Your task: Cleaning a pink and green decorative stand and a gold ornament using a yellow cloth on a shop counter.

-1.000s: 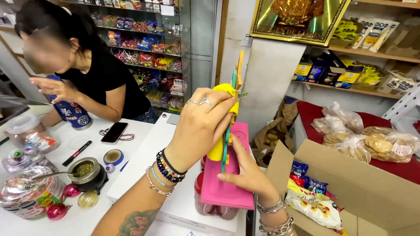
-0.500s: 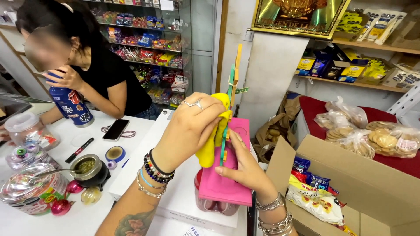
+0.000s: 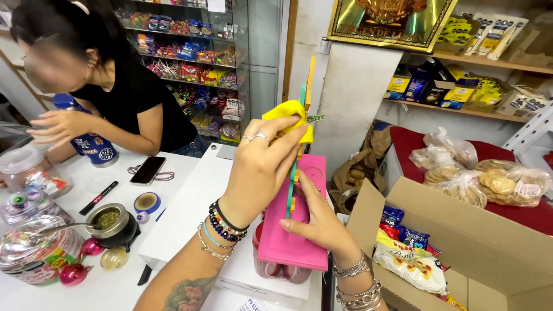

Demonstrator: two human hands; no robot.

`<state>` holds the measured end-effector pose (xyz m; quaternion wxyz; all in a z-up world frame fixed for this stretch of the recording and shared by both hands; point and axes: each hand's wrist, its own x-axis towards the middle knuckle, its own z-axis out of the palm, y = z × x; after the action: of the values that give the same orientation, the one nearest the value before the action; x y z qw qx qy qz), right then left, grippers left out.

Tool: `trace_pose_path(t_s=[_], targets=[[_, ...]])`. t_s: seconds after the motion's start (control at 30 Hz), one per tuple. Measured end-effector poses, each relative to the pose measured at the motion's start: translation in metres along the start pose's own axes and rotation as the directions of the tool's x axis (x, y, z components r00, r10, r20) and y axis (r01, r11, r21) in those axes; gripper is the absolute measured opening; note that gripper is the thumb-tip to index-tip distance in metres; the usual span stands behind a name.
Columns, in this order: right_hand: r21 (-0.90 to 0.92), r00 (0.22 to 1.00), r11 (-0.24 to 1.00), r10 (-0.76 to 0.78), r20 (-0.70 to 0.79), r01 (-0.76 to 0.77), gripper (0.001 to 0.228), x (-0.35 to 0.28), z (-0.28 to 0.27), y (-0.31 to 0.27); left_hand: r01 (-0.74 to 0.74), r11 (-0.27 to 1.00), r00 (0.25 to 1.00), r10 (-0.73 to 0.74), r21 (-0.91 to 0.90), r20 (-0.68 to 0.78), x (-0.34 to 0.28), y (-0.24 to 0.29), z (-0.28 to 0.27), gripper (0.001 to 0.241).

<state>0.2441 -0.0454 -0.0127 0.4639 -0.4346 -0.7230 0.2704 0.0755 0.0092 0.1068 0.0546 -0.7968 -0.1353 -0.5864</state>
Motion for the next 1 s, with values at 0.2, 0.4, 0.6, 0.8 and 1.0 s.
trace_pose_path(t_s=[0.2, 0.4, 0.6, 0.8, 1.0], targets=[[-0.028, 0.999, 0.999, -0.023, -0.037, 0.022, 0.117, -0.001, -0.001, 0.008, -0.045, 0.996, 0.999, 0.044, 0.078, 0.024, 0.006, -0.007, 0.005, 0.023], [-0.081, 0.999, 0.997, -0.024, -0.031, 0.022, 0.116, -0.001, 0.000, 0.006, -0.108, 0.989, 0.989, 0.097, 0.105, 0.109, -0.002, -0.007, 0.001, 0.022], [-0.093, 1.000, 0.996, -0.010, -0.022, 0.008, 0.118, 0.004, 0.003, -0.026, 0.000, 1.000, 0.982, 0.002, -0.010, 0.190, -0.003, -0.018, -0.013, 0.023], [-0.038, 1.000, 0.999, -0.012, 0.002, 0.012, 0.120, 0.005, 0.003, -0.022, 0.023, 0.998, 0.990, -0.014, -0.057, 0.143, -0.003, -0.012, -0.013, 0.026], [-0.089, 1.000, 0.996, -0.010, 0.012, 0.011, 0.121, 0.003, 0.001, -0.015, -0.175, 0.978, 0.978, 0.158, 0.118, 0.137, 0.001, -0.021, 0.001, 0.025]])
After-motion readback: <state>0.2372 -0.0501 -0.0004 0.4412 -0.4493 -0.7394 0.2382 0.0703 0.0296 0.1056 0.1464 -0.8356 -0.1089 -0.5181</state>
